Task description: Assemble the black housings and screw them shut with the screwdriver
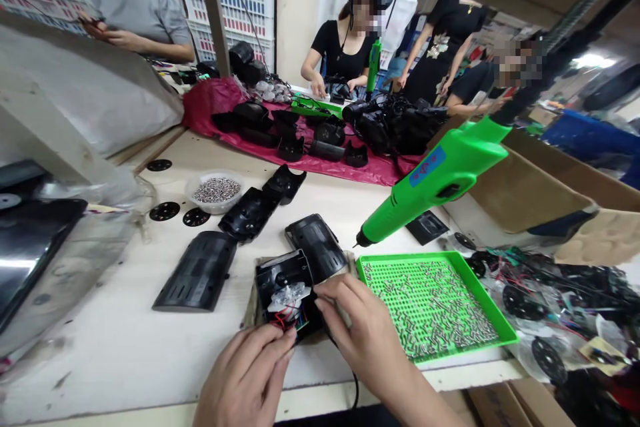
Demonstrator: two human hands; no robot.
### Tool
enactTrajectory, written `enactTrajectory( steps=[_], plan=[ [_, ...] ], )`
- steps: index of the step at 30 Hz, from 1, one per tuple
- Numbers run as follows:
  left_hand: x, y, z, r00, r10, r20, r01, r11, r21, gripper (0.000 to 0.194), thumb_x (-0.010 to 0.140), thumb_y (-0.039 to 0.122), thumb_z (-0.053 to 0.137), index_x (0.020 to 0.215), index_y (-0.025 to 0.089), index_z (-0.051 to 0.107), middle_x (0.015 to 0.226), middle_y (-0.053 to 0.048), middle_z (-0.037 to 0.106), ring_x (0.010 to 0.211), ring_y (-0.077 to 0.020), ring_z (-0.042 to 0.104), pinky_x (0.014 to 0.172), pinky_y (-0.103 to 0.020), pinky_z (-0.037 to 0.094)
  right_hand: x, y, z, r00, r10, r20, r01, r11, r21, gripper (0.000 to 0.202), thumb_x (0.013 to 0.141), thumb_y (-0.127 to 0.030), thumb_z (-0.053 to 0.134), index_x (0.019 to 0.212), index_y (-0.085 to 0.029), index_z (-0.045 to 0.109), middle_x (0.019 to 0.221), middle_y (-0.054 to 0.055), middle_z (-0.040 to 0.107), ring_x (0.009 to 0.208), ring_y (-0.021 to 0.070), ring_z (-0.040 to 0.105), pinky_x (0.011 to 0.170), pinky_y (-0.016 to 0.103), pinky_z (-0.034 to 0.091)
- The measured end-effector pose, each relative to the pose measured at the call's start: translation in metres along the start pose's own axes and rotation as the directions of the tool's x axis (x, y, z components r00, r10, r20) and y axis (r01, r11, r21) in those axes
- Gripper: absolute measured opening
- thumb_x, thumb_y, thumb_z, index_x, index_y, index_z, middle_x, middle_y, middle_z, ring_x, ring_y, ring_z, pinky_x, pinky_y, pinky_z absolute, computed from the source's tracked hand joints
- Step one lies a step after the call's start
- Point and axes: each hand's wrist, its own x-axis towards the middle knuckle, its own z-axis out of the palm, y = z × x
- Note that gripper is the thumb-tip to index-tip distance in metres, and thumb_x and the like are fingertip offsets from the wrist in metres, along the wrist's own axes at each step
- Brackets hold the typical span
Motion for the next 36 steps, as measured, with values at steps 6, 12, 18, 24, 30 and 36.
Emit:
enactTrajectory(
  steps=[6,12,18,24,30,36],
  plan=[
    [-0.0008,-0.0022,-0.0008,1.000,0.023,0.020,-0.023,1.000,0.003,0.021,0.088,0.010,0.056,0.106,0.018,0.063,0.092,-0.004,0.066,0.084,-0.0152,0.062,0.080,-0.026,0.050,0.0012,-0.0008,0.0017,0.998,0.032,0.048,-0.031,0.999,-0.018,0.019,0.095,-0.016,0.050,0.109,-0.019,0.062,0.099,0.007,0.065,0.088,0.0191,0.063,0.076,0.033,0.054],
    [0.0009,-0.0028,-0.0013,0.999,0.044,0.031,-0.044,0.999,-0.008,0.021,0.088,0.009,0.055,0.106,0.017,0.062,0.091,-0.004,0.066,0.083,-0.0152,0.061,0.079,-0.026,0.050,0.0026,-0.0011,0.0029,0.995,0.056,0.078,-0.051,0.997,-0.059,0.023,0.096,-0.018,0.048,0.115,-0.019,0.062,0.100,0.008,0.065,0.087,0.0203,0.063,0.075,0.034,0.055],
    [-0.0007,-0.0043,-0.0001,0.998,0.049,0.043,-0.049,0.999,-0.008,0.022,0.088,0.008,0.056,0.107,0.017,0.062,0.093,-0.005,0.065,0.086,-0.0155,0.060,0.081,-0.026,0.050,0.0031,0.0015,0.0031,0.997,0.037,0.063,-0.033,0.997,-0.067,0.026,0.096,-0.019,0.050,0.119,-0.020,0.062,0.098,0.007,0.064,0.085,0.0195,0.063,0.072,0.033,0.054],
    [-0.0019,-0.0047,0.0007,0.998,0.045,0.045,-0.045,0.999,-0.005,0.024,0.088,0.009,0.056,0.110,0.017,0.062,0.095,-0.005,0.065,0.088,-0.0154,0.060,0.082,-0.026,0.049,0.0039,0.0030,0.0039,0.999,0.014,0.040,-0.013,0.999,-0.038,0.025,0.095,-0.018,0.052,0.118,-0.019,0.062,0.099,0.008,0.064,0.085,0.0193,0.062,0.072,0.032,0.054],
    [-0.0011,-0.0030,0.0010,0.999,0.033,0.040,-0.032,0.999,-0.009,0.023,0.088,0.008,0.056,0.109,0.017,0.062,0.095,-0.005,0.064,0.088,-0.0153,0.059,0.082,-0.026,0.049,0.0025,0.0042,0.0057,1.000,0.002,0.022,-0.001,0.999,-0.039,0.023,0.095,-0.018,0.052,0.114,-0.021,0.064,0.096,0.007,0.064,0.083,0.0190,0.063,0.069,0.031,0.053],
    [0.0002,-0.0035,0.0008,0.998,0.036,0.054,-0.035,0.999,-0.012,0.023,0.088,0.009,0.056,0.109,0.018,0.062,0.095,-0.005,0.064,0.088,-0.0154,0.059,0.082,-0.026,0.049,0.0014,0.0028,0.0048,1.000,-0.005,0.029,0.007,0.999,-0.051,0.024,0.095,-0.018,0.052,0.118,-0.020,0.061,0.097,0.007,0.064,0.083,0.0198,0.063,0.069,0.032,0.054]
  ],
)
